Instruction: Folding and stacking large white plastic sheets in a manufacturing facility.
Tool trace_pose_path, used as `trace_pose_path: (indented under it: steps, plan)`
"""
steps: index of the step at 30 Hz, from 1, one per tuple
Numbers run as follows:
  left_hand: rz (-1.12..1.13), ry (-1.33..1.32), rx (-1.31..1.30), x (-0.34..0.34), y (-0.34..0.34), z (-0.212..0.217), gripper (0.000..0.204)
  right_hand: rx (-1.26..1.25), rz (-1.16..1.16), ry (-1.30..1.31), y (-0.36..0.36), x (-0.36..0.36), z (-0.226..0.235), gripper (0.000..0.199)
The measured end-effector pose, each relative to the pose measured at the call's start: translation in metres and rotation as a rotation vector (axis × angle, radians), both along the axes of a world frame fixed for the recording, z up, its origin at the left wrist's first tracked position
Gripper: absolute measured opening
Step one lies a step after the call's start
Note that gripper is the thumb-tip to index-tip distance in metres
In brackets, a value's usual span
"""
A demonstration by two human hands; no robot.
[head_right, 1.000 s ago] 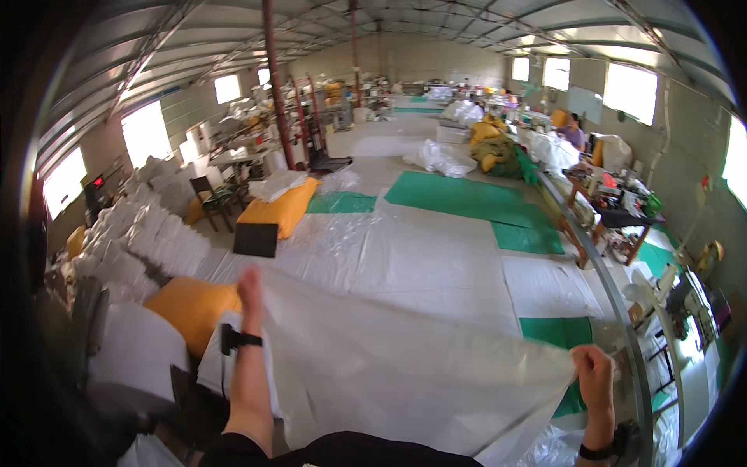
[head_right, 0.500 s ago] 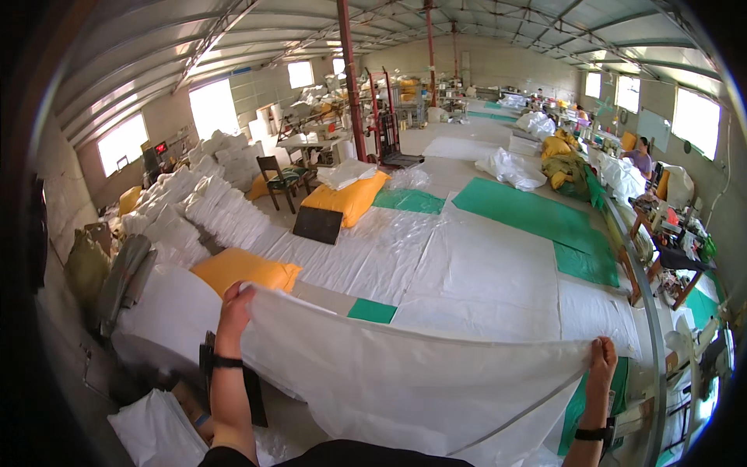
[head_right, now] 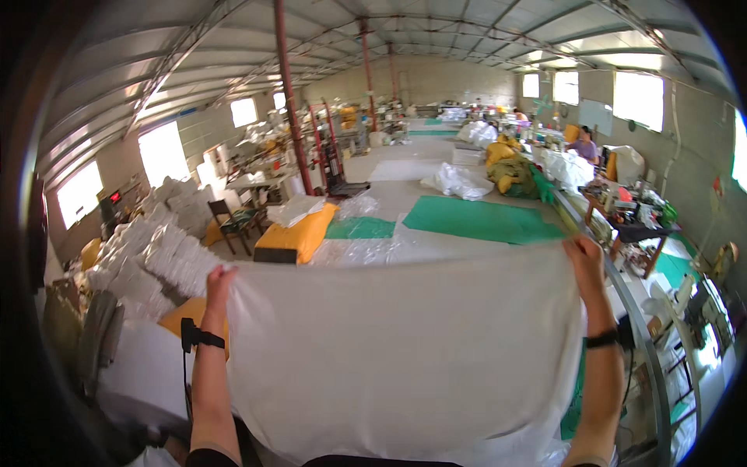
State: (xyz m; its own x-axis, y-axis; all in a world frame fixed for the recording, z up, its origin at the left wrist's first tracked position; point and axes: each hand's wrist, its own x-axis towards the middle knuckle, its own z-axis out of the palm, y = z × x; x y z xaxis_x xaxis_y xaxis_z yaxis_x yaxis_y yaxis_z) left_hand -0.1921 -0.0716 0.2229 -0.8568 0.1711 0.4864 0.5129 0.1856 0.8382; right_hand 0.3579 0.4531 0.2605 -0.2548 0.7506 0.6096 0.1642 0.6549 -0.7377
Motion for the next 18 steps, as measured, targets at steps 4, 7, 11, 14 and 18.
trace_pose_path:
  steps: [4,7,11,14,18]
  plan:
    - [0.26,0.427,0.346,0.048,0.047,0.081,0.032,0.107,-0.134,0.336,-0.026,-0.033,0.031,0.017]
    - [0.03,0.347,0.329,0.124,0.101,0.062,0.031,-0.063,0.044,0.204,-0.069,-0.046,-0.042,0.022]
    - [-0.44,0.385,-0.024,0.255,0.146,-0.038,0.026,-0.6,0.647,0.063,-0.239,-0.099,-0.089,0.013]
    - [-0.638,0.501,-0.025,0.32,0.16,-0.056,0.01,-0.862,0.828,0.142,-0.282,-0.107,-0.11,0.017]
    - [-0.73,0.513,-0.166,0.329,0.148,-0.092,0.011,-1.134,0.809,0.297,-0.294,-0.099,-0.133,0.012]
